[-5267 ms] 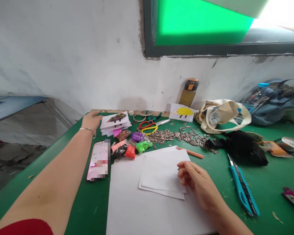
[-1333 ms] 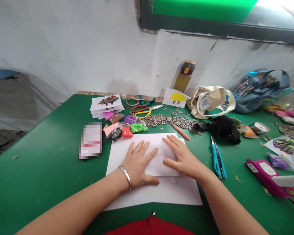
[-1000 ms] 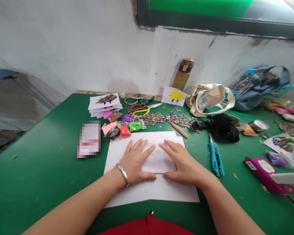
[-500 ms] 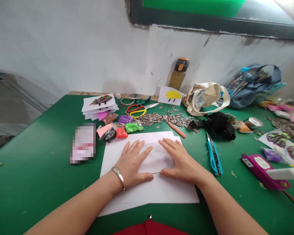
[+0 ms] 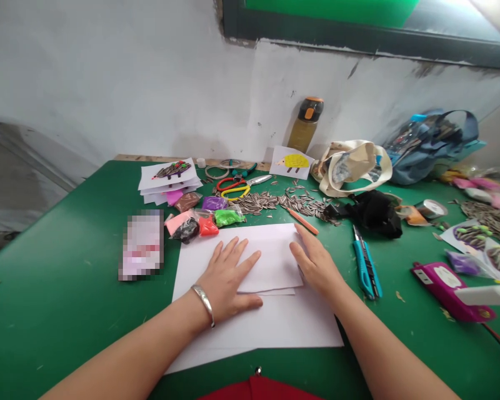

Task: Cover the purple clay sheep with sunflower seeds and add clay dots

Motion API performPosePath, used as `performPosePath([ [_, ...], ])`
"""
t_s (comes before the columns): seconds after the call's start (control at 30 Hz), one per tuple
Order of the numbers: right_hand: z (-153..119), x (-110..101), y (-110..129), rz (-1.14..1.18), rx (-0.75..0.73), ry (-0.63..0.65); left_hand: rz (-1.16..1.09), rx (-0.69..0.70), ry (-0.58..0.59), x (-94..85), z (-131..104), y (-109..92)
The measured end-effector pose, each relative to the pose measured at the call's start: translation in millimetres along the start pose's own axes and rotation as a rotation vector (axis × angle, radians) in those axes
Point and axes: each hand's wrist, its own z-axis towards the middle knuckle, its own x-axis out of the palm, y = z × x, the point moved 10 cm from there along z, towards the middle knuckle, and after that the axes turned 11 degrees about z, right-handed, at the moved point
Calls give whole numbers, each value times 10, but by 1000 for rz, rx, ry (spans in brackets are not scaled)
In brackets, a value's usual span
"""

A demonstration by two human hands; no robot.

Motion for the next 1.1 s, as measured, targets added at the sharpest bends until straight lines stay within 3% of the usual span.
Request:
performPosePath([
  [0.37, 253, -67, 99, 212, -27, -58, 48, -64, 47, -37, -7, 50],
  [0.47, 380, -9, 130, 123, -70, -26, 42, -66, 49, -37, -15, 47],
  [0.67, 521, 306, 349, -200, -295, 186, 30, -63, 22, 0, -32, 54],
  [1.1, 541, 248, 277, -483, -208, 132, 32, -22, 40, 23, -33, -5],
])
